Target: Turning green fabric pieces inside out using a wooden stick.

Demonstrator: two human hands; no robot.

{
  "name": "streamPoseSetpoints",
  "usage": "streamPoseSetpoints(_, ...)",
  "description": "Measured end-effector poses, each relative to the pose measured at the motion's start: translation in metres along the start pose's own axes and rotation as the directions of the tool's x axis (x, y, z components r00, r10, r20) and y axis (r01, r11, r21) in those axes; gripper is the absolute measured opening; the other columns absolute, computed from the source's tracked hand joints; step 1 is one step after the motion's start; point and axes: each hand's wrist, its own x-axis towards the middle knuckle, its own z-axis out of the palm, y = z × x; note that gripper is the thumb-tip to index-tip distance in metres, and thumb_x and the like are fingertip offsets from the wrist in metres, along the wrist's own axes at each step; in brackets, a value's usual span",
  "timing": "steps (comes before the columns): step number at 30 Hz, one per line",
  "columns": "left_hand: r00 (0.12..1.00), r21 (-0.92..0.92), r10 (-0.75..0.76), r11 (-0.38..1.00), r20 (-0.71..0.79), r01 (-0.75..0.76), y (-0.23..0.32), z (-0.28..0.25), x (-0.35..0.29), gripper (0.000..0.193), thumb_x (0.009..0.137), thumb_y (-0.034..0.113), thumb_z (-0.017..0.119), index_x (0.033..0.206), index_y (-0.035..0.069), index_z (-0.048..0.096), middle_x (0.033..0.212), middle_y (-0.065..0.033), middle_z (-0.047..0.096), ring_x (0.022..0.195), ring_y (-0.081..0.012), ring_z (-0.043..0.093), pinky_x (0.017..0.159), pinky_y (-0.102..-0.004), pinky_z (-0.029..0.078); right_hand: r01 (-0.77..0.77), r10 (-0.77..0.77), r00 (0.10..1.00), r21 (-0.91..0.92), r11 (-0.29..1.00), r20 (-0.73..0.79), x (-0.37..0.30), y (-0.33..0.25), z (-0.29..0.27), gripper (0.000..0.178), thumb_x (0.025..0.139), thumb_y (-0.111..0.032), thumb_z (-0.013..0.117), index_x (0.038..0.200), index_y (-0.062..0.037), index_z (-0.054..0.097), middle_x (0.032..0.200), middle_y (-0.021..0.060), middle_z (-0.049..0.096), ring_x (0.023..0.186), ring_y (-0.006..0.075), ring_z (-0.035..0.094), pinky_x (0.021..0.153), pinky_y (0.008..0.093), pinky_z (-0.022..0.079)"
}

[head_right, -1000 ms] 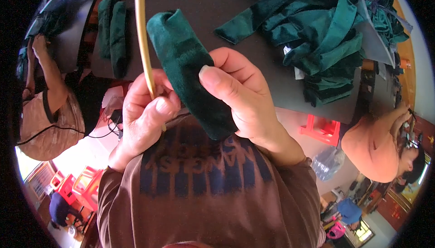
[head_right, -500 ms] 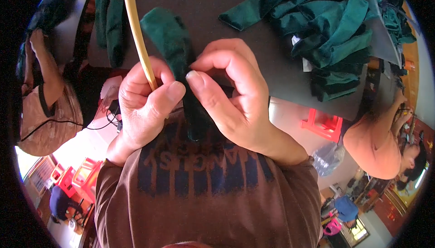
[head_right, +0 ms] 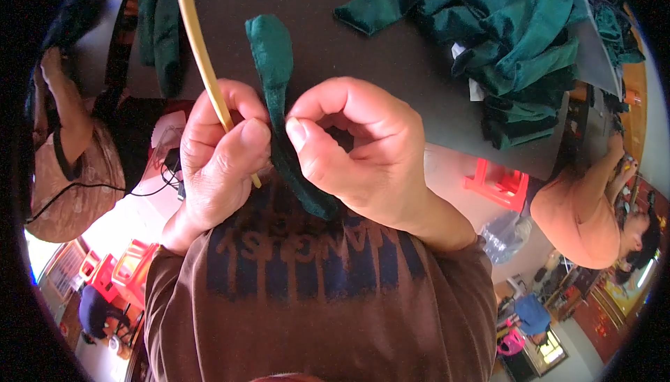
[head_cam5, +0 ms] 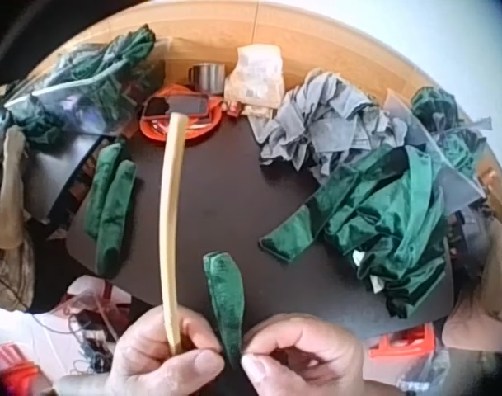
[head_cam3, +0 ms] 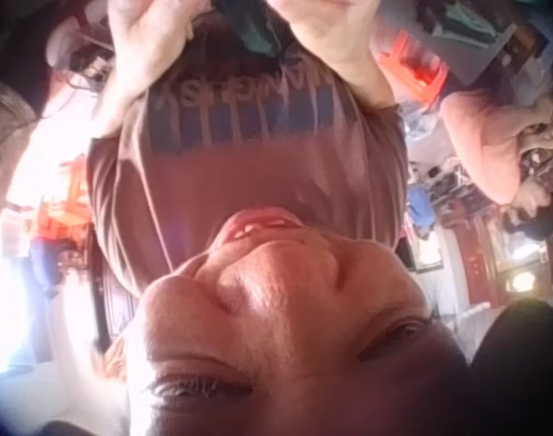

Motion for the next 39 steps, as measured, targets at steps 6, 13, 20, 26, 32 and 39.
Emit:
streamPoseSetpoints(6, 0.999, 0.115, 0.027, 0.993, 0.019, -0.029, -0.005, -0.003, 0.001, 0.01, 0.086, 0.003, 0.057, 0.091, 0.006, 0.049, 0.07, 0.0083, 0.044, 0.059, 0.0023, 0.035, 0.052, -0.014, 0.027, -0.119, 0.123, 0.992, 0.18, 0.976, -0.009, -0.001, -0.001, -0.001, 0.008, 0.082, 0.0, 0.06, 0.089, 0.0017, 0.057, 0.08, 0.0002, 0.057, 0.073, 0.003, 0.053, 0.065, 0.0173, 0.043)
streamPoseSetpoints(13, 0.997, 0.197, 0.053, 0.978, 0.049, -0.061, -0.009, -0.009, 0.001, 0.011, 0.086, 0.002, 0.057, 0.091, 0.005, 0.049, 0.066, 0.009, 0.042, 0.055, 0.0024, 0.033, 0.049, -0.0146, 0.025, -0.163, 0.166, 0.986, 0.08, 0.983, -0.024, 0.001, -0.005, 0.001, 0.009, 0.081, 0.002, 0.061, 0.089, 0.0016, 0.057, 0.079, -0.0002, 0.058, 0.072, 0.0028, 0.054, 0.064, 0.0169, 0.044)
streamPoseSetpoints(20, 1.0, 0.215, -0.011, 0.976, -0.029, 0.017, -0.008, -0.007, 0.002, 0.011, 0.084, 0.003, 0.06, 0.09, 0.004, 0.051, 0.067, 0.0088, 0.043, 0.057, 0.0022, 0.034, 0.05, -0.0149, 0.026, -0.131, 0.132, 0.99, 0.033, 0.991, -0.054, 0.002, 0.001, 0.0, 0.007, 0.079, 0.004, 0.06, 0.085, 0.0012, 0.058, 0.077, -0.0009, 0.057, 0.069, 0.003, 0.053, 0.061, 0.0168, 0.044)
streamPoseSetpoints(26, 0.998, 0.398, 0.051, 0.917, -0.043, -0.03, -0.006, -0.011, 0.002, 0.008, 0.079, 0.002, 0.062, 0.083, 0.003, 0.054, 0.062, 0.009, 0.044, 0.052, 0.0022, 0.035, 0.047, -0.0156, 0.028, 0.009, -0.011, 1.0, -0.223, 0.975, -0.012, 0.002, 0.008, -0.003, 0.008, 0.073, 0.002, 0.063, 0.079, -0.0012, 0.058, 0.072, 0.0013, 0.059, 0.065, 0.007, 0.056, 0.059, 0.0195, 0.045)
streamPoseSetpoints(32, 0.964, 0.681, 0.263, 0.711, -0.026, -0.176, -0.005, -0.005, 0.003, 0.009, 0.072, 0.0, 0.062, 0.075, 0.005, 0.055, 0.057, 0.0058, 0.045, 0.05, 0.0005, 0.039, 0.045, -0.0166, 0.032, 0.185, -0.182, 0.982, -0.444, 0.877, 0.049, 0.003, 0.01, -0.002, 0.014, 0.066, 0.003, 0.065, 0.077, -0.0032, 0.059, 0.067, 0.0049, 0.059, 0.06, 0.0153, 0.059, 0.057, 0.0237, 0.046)
streamPoseSetpoints(39, 0.98, 0.54, 0.2, 0.826, -0.016, -0.16, -0.011, -0.014, 0.001, 0.007, 0.071, -0.001, 0.06, 0.075, 0.004, 0.056, 0.06, 0.0056, 0.046, 0.05, 0.001, 0.038, 0.044, -0.0164, 0.03, 0.159, -0.163, 0.986, -0.413, 0.897, 0.025, 0.001, 0.01, 0.0, 0.014, 0.067, 0.003, 0.065, 0.077, -0.0031, 0.059, 0.069, 0.0043, 0.06, 0.061, 0.014, 0.059, 0.058, 0.0231, 0.046)
